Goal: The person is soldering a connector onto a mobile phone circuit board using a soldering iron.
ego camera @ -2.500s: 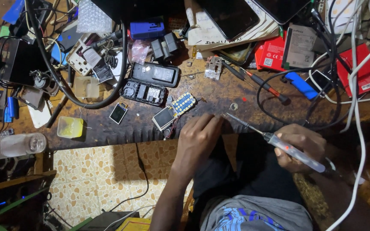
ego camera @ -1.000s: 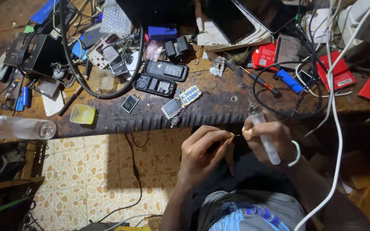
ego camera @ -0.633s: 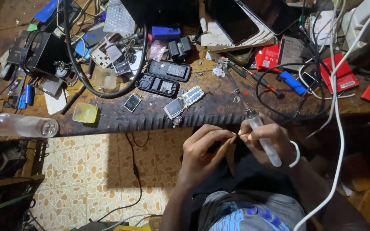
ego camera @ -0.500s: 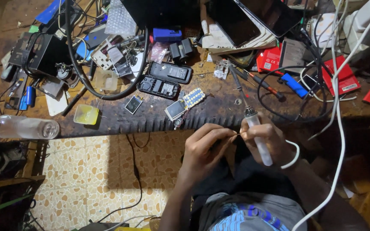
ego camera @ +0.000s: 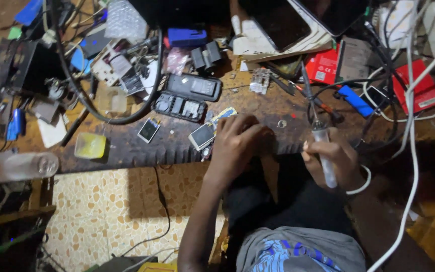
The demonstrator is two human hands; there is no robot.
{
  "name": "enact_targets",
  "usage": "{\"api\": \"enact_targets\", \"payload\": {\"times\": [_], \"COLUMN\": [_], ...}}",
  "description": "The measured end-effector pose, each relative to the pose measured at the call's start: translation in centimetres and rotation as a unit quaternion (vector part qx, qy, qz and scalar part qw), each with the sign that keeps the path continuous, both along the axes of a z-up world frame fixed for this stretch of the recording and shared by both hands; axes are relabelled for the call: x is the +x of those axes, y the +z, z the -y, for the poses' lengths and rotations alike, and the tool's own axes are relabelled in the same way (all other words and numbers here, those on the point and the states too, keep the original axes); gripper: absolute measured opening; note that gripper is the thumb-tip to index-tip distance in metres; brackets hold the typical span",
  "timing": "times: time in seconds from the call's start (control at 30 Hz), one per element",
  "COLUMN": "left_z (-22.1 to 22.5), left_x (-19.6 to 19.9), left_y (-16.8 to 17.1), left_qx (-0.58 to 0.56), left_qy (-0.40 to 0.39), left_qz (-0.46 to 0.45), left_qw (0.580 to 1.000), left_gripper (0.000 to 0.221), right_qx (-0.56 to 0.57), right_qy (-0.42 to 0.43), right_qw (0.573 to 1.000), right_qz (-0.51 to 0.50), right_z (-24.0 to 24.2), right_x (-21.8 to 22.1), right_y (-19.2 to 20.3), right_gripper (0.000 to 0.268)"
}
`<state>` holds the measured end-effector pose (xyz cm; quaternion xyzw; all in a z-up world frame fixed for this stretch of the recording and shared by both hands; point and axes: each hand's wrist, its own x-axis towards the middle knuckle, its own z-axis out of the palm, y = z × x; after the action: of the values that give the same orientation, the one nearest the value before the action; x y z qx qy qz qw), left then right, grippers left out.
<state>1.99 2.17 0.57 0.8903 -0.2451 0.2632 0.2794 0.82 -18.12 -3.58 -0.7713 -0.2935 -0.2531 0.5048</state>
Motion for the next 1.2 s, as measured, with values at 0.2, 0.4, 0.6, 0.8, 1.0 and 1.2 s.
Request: {"api": "enact_targets", "payload": {"times": [0.2, 0.4, 0.6, 0.8, 1.0, 1.2], "left_z": [-0.9, -2.6, -7.2, -12.0, -15.2, -22.6], "left_x": [1.2, -0.9, -5.7, -10.2, -10.5, -2.7], "left_y": [-1.2, 0.4, 1.6, 0.5, -0.5, -3.2], "left_qx": [0.058, 0.090, -0.061, -0.075, -0.025, 0.293], "left_qy": [0.017, 0.070, 0.252, 0.345, 0.394, 0.466], "left_qz": [0.013, -0.093, -0.034, -0.036, 0.079, -0.057], "left_qw": [0.998, 0.989, 0.965, 0.935, 0.915, 0.833], "left_gripper": [0.006, 0.037, 0.016, 0.023, 0.045, 0.040], "right_qx": [-0.004, -0.039, 0.118, 0.205, 0.317, 0.091], "right_qy": [0.023, 0.027, 0.024, -0.017, 0.063, -0.084], "right_qw": [1.000, 0.999, 0.982, 0.949, 0.818, 0.990], "right_qz": [0.008, 0.015, -0.146, -0.237, -0.475, -0.062], "right_z": [1.9, 3.1, 4.2, 2.5, 2.4, 0.5], "right_x": [-1.1, -2.0, -3.3, -2.8, 0.7, -1.1], "right_y": [0.5, -0.7, -5.0, -6.1, -5.9, -5.1], "right_gripper": [0.006, 0.015, 0.041, 0.050, 0.029, 0.037]}}
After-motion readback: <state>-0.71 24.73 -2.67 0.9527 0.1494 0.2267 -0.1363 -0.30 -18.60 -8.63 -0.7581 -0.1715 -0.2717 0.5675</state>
